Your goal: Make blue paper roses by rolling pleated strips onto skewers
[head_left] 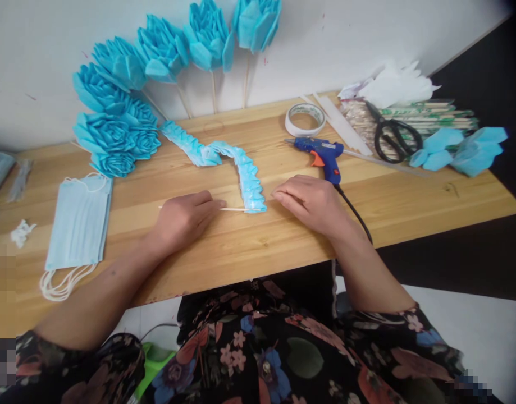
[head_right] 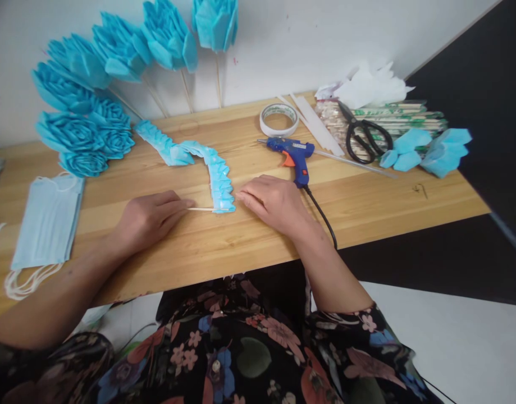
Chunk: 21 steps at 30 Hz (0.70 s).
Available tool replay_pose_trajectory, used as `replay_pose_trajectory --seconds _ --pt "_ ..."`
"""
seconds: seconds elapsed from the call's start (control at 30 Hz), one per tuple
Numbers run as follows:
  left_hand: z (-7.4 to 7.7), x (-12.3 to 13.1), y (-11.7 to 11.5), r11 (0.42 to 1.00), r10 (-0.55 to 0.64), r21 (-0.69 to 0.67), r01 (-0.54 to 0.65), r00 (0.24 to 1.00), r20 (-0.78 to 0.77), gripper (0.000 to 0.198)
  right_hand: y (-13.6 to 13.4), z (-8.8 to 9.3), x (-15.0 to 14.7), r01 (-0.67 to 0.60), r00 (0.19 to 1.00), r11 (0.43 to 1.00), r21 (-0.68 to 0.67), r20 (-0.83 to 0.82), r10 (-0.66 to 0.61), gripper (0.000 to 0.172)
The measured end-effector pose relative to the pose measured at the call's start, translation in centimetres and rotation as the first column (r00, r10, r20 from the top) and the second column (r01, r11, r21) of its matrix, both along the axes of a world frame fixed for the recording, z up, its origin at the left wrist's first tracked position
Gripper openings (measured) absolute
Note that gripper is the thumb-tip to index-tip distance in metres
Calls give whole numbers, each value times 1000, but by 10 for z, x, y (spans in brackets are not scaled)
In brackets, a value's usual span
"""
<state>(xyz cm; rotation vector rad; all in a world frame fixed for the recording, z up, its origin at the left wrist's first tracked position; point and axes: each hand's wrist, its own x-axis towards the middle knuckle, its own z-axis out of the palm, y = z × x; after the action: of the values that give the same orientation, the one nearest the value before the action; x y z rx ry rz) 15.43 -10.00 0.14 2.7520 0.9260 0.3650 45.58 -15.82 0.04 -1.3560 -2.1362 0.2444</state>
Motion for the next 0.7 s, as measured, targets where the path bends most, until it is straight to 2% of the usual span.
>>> replay_pose_trajectory --seconds 0.1,0.17,0.4,0.7 --pt "-1 1 1 995 -8 95 10 1000 -20 32 0 0 0 0 1000 1000 5 5 0 32" --pt "-2 0 1 994 -22 108 24 999 -25 31 0 0 0 -2 1000 1000 16 12 2 32" --pt "-2 -1 3 996 -18 89 21 999 -33 33 1 -2 0 -7 1000 998 60 25 6 34" --pt "-1 -1 4 999 -8 44 9 1000 -25 35 0 0 0 -11 1000 999 50 16 11 32"
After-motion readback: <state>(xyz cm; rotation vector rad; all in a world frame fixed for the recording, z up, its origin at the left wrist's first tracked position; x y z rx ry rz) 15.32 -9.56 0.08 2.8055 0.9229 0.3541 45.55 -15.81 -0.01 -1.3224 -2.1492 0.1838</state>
